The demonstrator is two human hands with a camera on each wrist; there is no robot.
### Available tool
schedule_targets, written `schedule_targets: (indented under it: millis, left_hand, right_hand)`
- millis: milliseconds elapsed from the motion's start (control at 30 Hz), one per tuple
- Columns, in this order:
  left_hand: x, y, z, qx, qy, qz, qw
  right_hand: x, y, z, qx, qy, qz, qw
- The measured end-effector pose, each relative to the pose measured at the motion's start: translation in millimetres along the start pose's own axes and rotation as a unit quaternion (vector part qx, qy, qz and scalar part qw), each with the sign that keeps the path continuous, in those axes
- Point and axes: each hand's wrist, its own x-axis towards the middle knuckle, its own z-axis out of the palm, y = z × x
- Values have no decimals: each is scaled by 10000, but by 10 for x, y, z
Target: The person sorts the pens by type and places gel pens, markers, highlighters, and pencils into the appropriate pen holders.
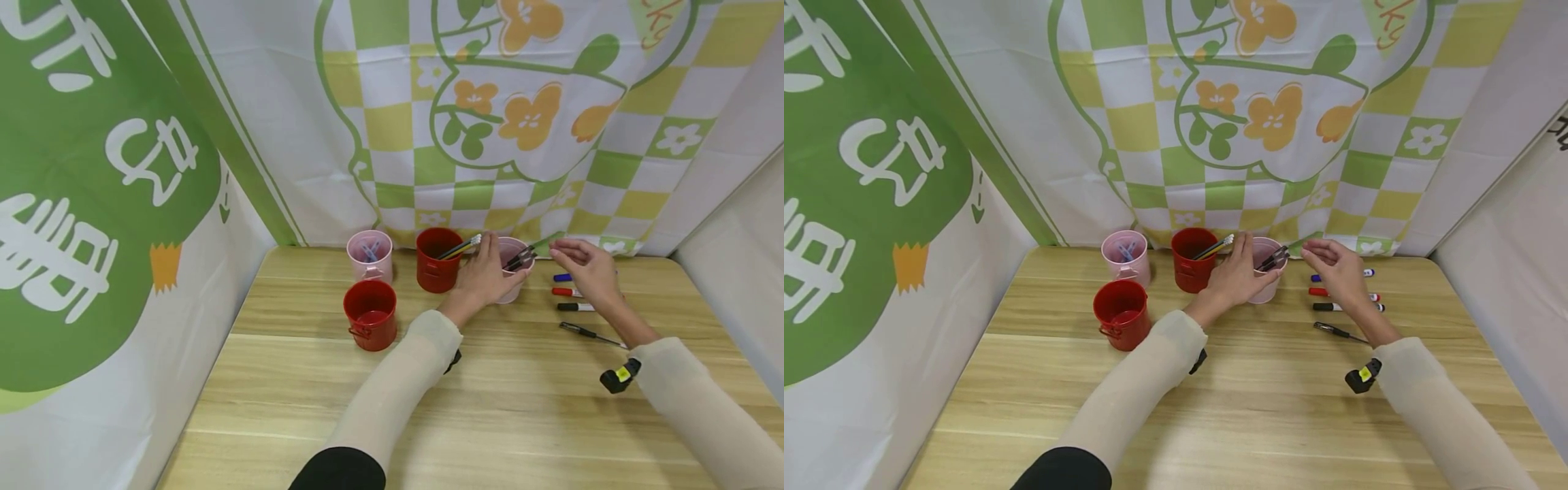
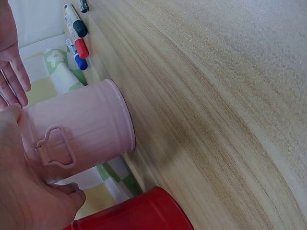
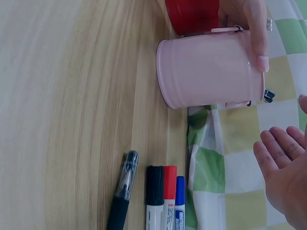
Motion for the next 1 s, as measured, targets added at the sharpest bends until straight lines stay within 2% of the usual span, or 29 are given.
schedule_targets:
  millis: [367, 633, 867, 1000]
  left_hand:
    - [-6, -3, -16, 61, 8, 41, 10000]
    - [-6, -4, -1, 37, 27, 32, 10000]
    - [1, -5, -6, 5, 67, 43, 10000]
    - [2, -8, -3, -9, 28, 27, 10000]
  right_hand:
    - [-160, -332, -81, -599, -717, -325, 9951]
    - [-128, -4, -164, -773, -1001, -393, 9912]
    - [-205, 10, -259, -1330, -1296, -367, 9819]
    - [-236, 112, -317, -1570, -1417, -547, 9759]
